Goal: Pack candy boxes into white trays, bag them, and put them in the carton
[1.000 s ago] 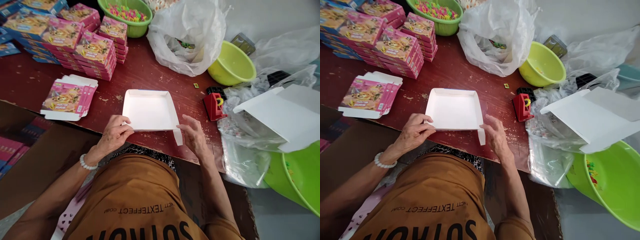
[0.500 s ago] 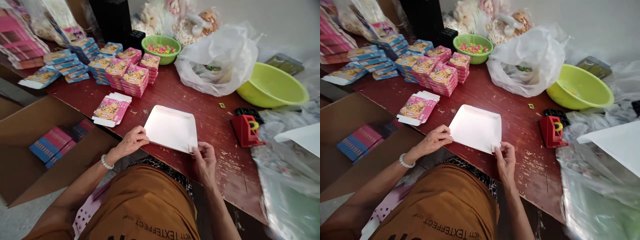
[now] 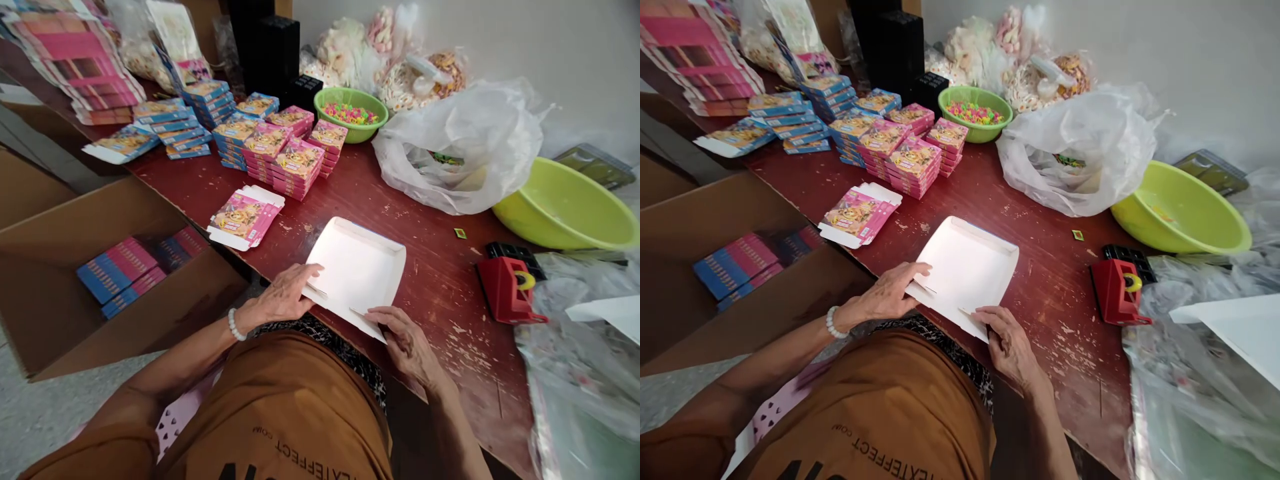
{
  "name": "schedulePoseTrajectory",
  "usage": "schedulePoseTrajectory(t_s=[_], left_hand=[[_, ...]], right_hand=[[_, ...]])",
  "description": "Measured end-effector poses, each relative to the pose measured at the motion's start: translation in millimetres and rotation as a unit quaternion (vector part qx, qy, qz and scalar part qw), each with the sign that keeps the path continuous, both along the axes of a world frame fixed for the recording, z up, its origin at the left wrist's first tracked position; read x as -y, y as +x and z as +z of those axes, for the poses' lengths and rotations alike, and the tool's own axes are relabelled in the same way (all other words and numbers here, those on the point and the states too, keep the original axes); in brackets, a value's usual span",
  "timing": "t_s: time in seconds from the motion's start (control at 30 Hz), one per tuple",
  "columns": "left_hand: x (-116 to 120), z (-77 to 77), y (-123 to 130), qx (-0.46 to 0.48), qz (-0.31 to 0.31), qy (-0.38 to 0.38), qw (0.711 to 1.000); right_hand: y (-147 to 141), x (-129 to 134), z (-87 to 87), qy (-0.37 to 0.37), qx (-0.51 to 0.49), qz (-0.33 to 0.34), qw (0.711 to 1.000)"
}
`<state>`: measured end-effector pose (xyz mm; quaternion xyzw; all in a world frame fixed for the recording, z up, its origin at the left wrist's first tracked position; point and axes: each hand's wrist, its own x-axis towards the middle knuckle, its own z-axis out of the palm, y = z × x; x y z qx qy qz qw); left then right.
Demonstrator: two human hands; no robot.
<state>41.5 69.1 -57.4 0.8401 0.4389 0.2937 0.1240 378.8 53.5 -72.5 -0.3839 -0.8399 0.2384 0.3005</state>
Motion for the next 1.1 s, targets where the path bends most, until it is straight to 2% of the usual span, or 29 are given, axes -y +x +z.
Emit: schedulePoseTrajectory(t_s=[0.17, 0.47, 0.53, 0.63, 0.83, 1.0, 1.1], left_hand=[[-4.7, -1.5, -7.1, 0.018, 0.037, -0.028, 0.999], [-0.8, 5.0, -5.8, -0.018, -0.032, -0.042, 0.998], [-1.2, 6.1, -7.6, -0.020, -0.042, -0.077, 0.996], [-4.8, 6.5, -7.9, 0.008, -0.051, -0.122, 0.991], [-6.2, 5.4, -0.8, 0.074, 0.003, -0.036, 0.997], [-3.6, 0.3, 7.6, 0.157, 0.021, -0.064, 0.985], [-2.3, -2.6, 12.5, 0.184, 0.049, -0.025, 0.981]], right_hand=[[-3.0, 2.5, 2.7, -0.023, 0.002, -0.005, 1.000], [-21.2, 1.5, -11.5, -0.036, -0.089, -0.179, 0.979], [-20.7, 0.5, -11.2, -0.040, -0.080, -0.183, 0.979], [-19.2, -2.1, -6.8, -0.054, -0.069, -0.146, 0.985], [-20.3, -1.8, -8.0, -0.058, -0.079, -0.168, 0.981], [-28.7, 4.7, -22.3, -0.083, -0.153, -0.232, 0.957], [-32.8, 4.7, -24.8, -0.056, -0.189, -0.262, 0.945]])
